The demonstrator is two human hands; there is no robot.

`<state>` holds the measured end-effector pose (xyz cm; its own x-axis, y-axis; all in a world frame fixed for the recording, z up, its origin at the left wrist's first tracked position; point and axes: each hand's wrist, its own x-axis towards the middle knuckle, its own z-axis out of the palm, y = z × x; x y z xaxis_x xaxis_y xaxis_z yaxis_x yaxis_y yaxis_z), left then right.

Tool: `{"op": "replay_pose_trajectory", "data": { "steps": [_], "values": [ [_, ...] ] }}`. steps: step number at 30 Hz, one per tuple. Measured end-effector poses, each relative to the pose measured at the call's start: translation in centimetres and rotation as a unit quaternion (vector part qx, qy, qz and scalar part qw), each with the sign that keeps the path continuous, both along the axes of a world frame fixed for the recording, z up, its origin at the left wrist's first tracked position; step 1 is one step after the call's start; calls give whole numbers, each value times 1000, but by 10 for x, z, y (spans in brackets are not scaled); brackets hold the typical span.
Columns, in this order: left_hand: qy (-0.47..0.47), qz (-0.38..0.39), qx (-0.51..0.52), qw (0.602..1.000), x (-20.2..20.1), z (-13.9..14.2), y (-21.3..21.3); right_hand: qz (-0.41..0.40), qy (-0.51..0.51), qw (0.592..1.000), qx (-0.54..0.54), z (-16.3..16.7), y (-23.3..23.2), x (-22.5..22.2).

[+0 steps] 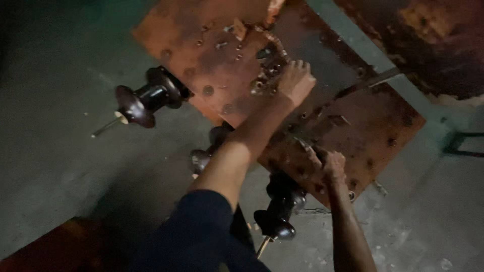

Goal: The person uses a hammer to repeatedly strike fasteners on a large metal plate. The person holds the plate with one hand while striking with the other, moving along the plate to work on different fasteners.

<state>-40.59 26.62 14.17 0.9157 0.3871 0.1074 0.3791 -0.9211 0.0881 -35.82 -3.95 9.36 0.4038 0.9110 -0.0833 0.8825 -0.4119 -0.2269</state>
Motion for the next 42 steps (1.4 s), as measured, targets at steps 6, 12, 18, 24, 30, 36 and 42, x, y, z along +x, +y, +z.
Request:
{"op": "replay_pose_trajectory", "data": {
  "steps": [6, 12, 18, 24, 30, 36, 42],
  "values": [
    [-72, 19, -87, 993, -3, 1, -5, -73, 33, 994, -81, -3, -1, -6],
    [-190, 62, -607, 769, -72, -1, -28, -44, 60, 997, 27, -13, -16, -1],
    [-227, 92, -808, 536, -190, -13, -13, -140, 33, 986, -91, -34, -41, -4],
    [-195, 142, -849, 470, -303, -28, 58, -321, 153, 935, 4, 21, -24, -111],
    [-233, 104, -789, 559, -386, -40, 145, -525, 190, 819, 132, 100, 22, -282],
    [-150, 181, -667, 707, -434, -2, 245, -627, 257, 674, 295, 127, 67, -376],
    [-41, 162, -444, 880, -464, 34, 295, -672, 302, 620, 270, 131, 129, -402]
  ]
}}
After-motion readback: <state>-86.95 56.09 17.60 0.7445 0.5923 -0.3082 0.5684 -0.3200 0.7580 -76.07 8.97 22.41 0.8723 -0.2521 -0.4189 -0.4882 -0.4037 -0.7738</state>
